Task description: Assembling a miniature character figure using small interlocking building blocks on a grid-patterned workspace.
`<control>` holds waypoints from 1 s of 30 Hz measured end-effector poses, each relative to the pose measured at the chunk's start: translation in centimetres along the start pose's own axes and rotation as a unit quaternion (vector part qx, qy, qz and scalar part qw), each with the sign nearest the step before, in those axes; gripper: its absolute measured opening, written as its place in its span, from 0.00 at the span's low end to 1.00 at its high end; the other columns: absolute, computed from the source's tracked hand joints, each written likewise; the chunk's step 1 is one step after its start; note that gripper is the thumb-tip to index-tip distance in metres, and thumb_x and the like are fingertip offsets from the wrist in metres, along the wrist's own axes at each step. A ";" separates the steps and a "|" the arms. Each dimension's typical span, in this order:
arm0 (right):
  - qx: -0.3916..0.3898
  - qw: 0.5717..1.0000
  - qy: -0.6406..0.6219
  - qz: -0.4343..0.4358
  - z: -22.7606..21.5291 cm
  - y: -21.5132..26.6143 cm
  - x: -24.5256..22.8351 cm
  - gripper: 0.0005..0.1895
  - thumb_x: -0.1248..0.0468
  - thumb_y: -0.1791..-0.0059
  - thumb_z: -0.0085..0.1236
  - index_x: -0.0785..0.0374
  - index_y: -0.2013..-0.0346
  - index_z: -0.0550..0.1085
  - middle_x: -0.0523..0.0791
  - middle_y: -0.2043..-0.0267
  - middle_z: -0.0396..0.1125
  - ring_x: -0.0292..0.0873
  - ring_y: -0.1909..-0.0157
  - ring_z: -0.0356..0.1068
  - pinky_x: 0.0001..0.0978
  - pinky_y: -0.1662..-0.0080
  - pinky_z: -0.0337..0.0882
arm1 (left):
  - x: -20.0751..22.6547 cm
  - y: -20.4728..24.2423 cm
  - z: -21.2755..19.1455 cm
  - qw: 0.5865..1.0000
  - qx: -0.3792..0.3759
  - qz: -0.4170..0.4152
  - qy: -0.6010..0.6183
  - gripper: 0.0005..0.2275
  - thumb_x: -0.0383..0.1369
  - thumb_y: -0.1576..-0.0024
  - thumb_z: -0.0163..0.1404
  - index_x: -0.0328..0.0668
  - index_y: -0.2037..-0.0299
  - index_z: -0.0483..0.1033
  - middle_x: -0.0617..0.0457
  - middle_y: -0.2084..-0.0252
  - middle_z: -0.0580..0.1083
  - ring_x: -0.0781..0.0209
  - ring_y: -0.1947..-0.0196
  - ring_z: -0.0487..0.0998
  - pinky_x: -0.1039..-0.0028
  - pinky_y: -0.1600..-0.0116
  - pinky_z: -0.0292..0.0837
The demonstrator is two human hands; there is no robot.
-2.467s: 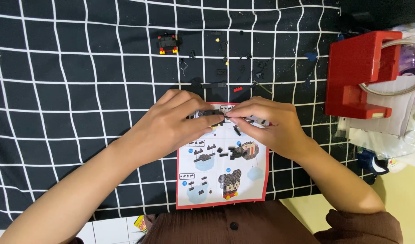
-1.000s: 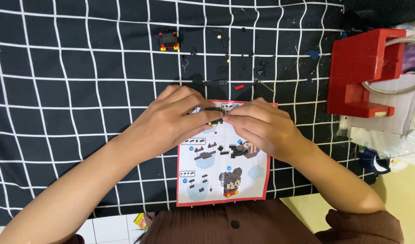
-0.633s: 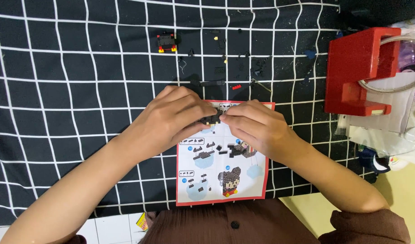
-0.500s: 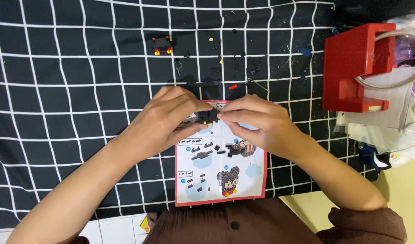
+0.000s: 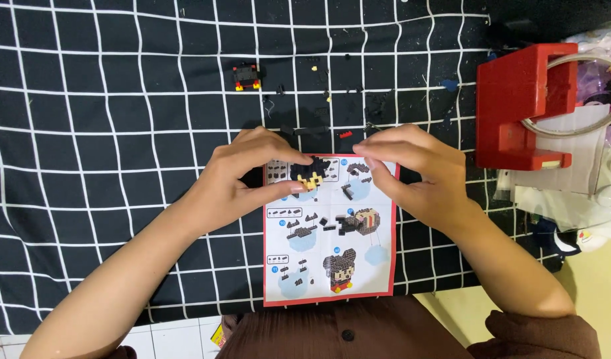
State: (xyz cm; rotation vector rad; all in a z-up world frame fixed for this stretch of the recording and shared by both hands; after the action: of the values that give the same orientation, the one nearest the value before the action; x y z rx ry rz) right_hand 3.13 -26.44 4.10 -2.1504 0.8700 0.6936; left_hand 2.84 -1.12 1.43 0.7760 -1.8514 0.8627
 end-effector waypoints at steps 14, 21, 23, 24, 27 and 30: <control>0.009 0.999 0.014 0.041 -0.1 -0.1 0.4 0.10 0.79 0.47 0.58 0.68 0.52 0.77 0.53 0.54 0.74 0.46 0.52 0.76 0.31 0.48 0.76 | -0.2 0.1 -0.1 0.999 0.019 0.008 0.046 0.14 0.31 0.43 0.60 0.42 0.48 0.77 0.51 0.54 0.79 0.57 0.51 0.78 0.67 0.38 0.69; 0.000 0.986 0.149 0.069 -1.5 -0.6 2.2 0.11 0.76 0.50 0.62 0.61 0.56 0.82 0.43 0.58 0.75 0.48 0.54 0.75 0.36 0.52 0.69 | 0.0 0.0 0.9 0.986 0.064 0.053 -0.148 0.13 0.33 0.48 0.64 0.43 0.54 0.82 0.50 0.65 0.78 0.52 0.58 0.77 0.60 0.44 0.66; -0.005 0.984 0.165 0.071 -2.1 -0.7 2.5 0.11 0.76 0.51 0.63 0.62 0.57 0.82 0.44 0.60 0.75 0.48 0.56 0.74 0.37 0.54 0.68 | 0.5 0.0 1.4 0.974 0.051 0.079 -0.206 0.12 0.34 0.46 0.63 0.43 0.54 0.82 0.50 0.66 0.77 0.53 0.58 0.76 0.60 0.43 0.65; -0.014 0.981 0.177 0.073 -2.3 -0.6 2.6 0.11 0.77 0.51 0.64 0.63 0.57 0.82 0.45 0.62 0.75 0.48 0.58 0.74 0.39 0.55 0.67 | 0.9 0.2 1.8 0.958 0.040 0.100 -0.264 0.11 0.36 0.44 0.61 0.43 0.55 0.81 0.50 0.66 0.76 0.54 0.59 0.75 0.60 0.42 0.64; -0.051 0.977 0.182 0.095 -2.8 -1.1 1.5 0.09 0.77 0.52 0.64 0.65 0.59 0.82 0.48 0.63 0.75 0.51 0.58 0.74 0.40 0.55 0.67 | 0.8 0.4 2.2 0.950 0.034 0.109 -0.292 0.12 0.38 0.43 0.60 0.43 0.53 0.81 0.50 0.67 0.75 0.53 0.59 0.74 0.60 0.42 0.63; -0.064 0.975 0.187 0.102 -2.9 -0.9 1.6 0.09 0.77 0.52 0.64 0.64 0.60 0.82 0.48 0.65 0.75 0.51 0.58 0.74 0.41 0.54 0.67 | 0.7 0.4 2.2 0.948 0.035 0.109 -0.298 0.12 0.37 0.43 0.60 0.42 0.54 0.82 0.49 0.70 0.74 0.53 0.60 0.74 0.59 0.43 0.64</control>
State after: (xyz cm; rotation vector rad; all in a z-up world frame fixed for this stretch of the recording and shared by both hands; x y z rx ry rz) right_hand 5.42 -28.77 5.09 -2.3710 1.2903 0.4573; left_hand 1.21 -2.79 1.25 0.9614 -2.4880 0.8990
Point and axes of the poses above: each hand's wrist, its own y-axis away from the middle knuckle, its own z-axis out of the palm, x = y × z, the point moved 3 cm from there along -y, towards the middle knuckle
